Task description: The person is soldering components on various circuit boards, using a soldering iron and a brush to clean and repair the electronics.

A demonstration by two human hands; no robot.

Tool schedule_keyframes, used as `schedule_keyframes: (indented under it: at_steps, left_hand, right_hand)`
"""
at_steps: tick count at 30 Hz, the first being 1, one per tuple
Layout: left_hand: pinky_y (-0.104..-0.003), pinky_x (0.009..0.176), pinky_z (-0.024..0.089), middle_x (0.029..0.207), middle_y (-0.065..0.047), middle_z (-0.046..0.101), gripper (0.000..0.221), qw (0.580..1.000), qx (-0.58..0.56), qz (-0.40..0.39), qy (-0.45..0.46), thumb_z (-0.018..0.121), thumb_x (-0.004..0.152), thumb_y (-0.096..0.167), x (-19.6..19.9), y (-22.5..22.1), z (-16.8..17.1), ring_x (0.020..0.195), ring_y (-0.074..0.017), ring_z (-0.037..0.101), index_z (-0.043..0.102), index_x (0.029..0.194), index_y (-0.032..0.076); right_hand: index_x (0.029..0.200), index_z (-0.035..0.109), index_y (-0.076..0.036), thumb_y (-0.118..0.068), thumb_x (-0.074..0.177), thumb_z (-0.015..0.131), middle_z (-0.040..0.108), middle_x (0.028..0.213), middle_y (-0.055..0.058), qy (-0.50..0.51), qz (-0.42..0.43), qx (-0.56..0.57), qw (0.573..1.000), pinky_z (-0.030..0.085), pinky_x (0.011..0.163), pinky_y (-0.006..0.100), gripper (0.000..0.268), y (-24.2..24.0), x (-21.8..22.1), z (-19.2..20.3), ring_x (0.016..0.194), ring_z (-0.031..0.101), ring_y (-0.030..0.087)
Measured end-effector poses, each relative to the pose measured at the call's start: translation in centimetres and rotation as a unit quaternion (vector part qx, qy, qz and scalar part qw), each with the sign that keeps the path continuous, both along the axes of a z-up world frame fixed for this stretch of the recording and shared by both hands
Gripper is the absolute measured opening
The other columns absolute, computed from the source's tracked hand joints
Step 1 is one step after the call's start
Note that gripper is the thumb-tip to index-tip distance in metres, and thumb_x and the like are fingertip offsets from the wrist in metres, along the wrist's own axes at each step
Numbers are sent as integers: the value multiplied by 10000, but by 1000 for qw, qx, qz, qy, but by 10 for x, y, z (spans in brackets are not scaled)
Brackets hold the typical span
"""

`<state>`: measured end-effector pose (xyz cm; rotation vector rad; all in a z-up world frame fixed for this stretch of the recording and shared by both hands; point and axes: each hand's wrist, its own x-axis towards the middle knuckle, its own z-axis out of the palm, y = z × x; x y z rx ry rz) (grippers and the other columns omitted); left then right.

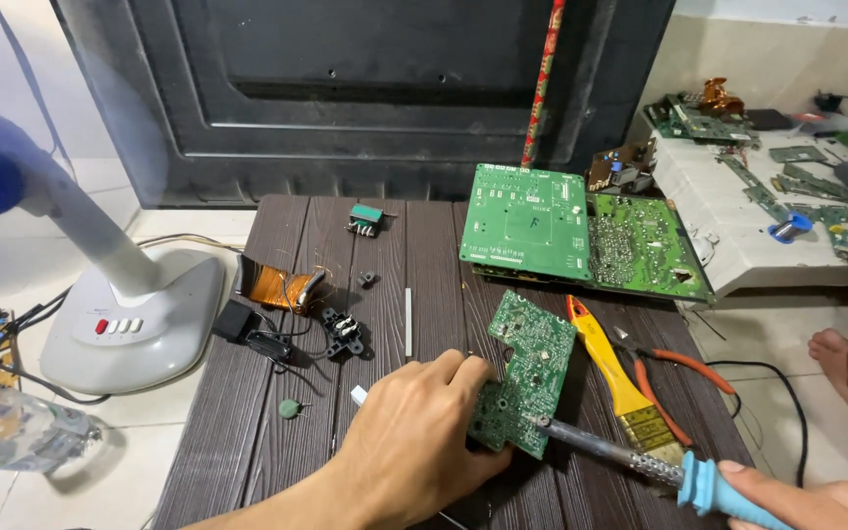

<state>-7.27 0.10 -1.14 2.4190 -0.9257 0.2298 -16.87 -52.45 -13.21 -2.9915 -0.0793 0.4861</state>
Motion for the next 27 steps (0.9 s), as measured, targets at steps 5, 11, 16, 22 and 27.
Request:
schedule_keyframes:
  at_steps: [5,11,16,22,27]
  left_hand:
    - [-383,596,557,850,-78,646,572,1000,-14,0,-10,907,715,367,0,0,0,637,-244,650,634,1098,42]
    - [-390,598,554,860,-79,643,546,1000,-26,-6,-11,897,704,327,-1,1,1,653,-256,655,633,1089,45]
    - [-380,592,552,855,-75,643,567,999,-30,-4,-15,902,683,312,0,0,-1,633,-247,646,647,1109,39]
    - [-386,593,550,858,-73,636,555,999,-33,1,-19,905,670,316,-1,0,-2,629,-258,647,643,1081,51]
    - [-386,580,549,857,-71,632,535,999,-37,3,-21,896,675,313,-1,0,-1,628,-261,653,640,1071,59]
  right_hand:
    - [1314,569,-727,-588,760,822,926,1065,-508,96,-34,-28,994,653,930,-84,624,-11,5,-7,1001,913,-330]
    - [1265,699,-516,-465,708,892,927,1116,-359,-13,20,25,999,687,950,55,592,0,1,0,1020,917,-197]
    - [1240,876,-369,-332,845,797,1010,994,-152,134,-262,116,949,631,946,132,404,53,9,43,961,901,-58]
    - [1300,771,-491,-379,847,824,985,1073,-300,165,-233,35,958,614,1017,68,469,49,11,37,1046,886,-166]
    - [1097,800,-298,-371,544,913,899,984,-132,-271,63,75,958,698,813,209,569,95,-22,56,847,906,6]
